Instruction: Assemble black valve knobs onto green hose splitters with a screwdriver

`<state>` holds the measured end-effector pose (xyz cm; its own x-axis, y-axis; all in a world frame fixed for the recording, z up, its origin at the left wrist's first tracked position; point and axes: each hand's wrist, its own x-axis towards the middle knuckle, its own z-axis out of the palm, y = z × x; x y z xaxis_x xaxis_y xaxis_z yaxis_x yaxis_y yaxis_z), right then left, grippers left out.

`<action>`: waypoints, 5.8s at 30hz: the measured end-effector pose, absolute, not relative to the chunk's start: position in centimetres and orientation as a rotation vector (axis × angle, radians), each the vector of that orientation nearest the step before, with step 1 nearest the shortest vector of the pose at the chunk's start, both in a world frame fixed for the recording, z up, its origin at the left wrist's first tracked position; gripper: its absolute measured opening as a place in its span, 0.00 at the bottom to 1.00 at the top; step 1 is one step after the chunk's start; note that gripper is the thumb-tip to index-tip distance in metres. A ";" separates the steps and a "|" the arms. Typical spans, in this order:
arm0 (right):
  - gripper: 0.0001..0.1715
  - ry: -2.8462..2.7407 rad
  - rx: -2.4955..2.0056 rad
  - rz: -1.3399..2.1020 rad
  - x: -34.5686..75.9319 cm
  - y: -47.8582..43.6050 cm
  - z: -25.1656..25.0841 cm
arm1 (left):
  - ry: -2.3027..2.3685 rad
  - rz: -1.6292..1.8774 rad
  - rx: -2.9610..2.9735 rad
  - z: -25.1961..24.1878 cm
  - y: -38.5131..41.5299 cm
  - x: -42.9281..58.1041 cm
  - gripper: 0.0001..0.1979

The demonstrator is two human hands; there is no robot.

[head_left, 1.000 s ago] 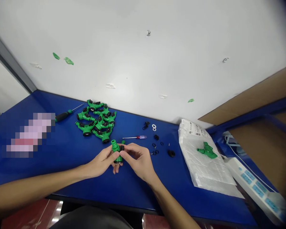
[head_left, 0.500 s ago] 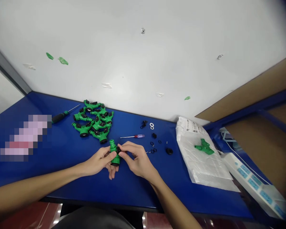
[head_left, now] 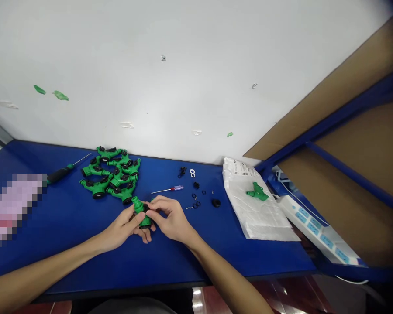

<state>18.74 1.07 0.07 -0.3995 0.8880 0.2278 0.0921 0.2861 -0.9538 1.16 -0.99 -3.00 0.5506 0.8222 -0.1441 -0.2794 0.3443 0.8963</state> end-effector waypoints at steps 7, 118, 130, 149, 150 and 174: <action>0.14 -1.717 -0.938 1.106 18.3 1.3 -0.9 | 0.708 0.827 0.839 -1.7 -0.8 1.8 0.21; 0.09 -2.221 -0.934 0.735 19.8 1.7 2.6 | 0.828 0.961 0.773 -2.2 -1.2 2.3 0.14; 0.07 -2.160 -0.886 0.776 20.0 1.8 2.3 | 0.848 0.941 0.812 -1.9 -1.2 2.4 0.15; 0.09 -2.191 -0.949 0.777 19.6 1.6 2.4 | 0.846 0.956 0.832 -2.2 -1.2 2.3 0.14; 0.07 -2.198 -0.940 0.793 19.7 1.6 2.5 | 0.846 0.957 0.827 -2.2 -1.2 2.4 0.15; 0.07 -2.235 -0.912 0.722 19.9 1.8 2.5 | 0.844 0.946 0.828 -2.0 -1.1 2.4 0.16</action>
<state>19.89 1.76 2.55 -0.5754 0.7489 0.3287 0.4153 0.6138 -0.6714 2.37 -1.10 -1.96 0.3387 0.9112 -0.2343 -0.3359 0.3497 0.8746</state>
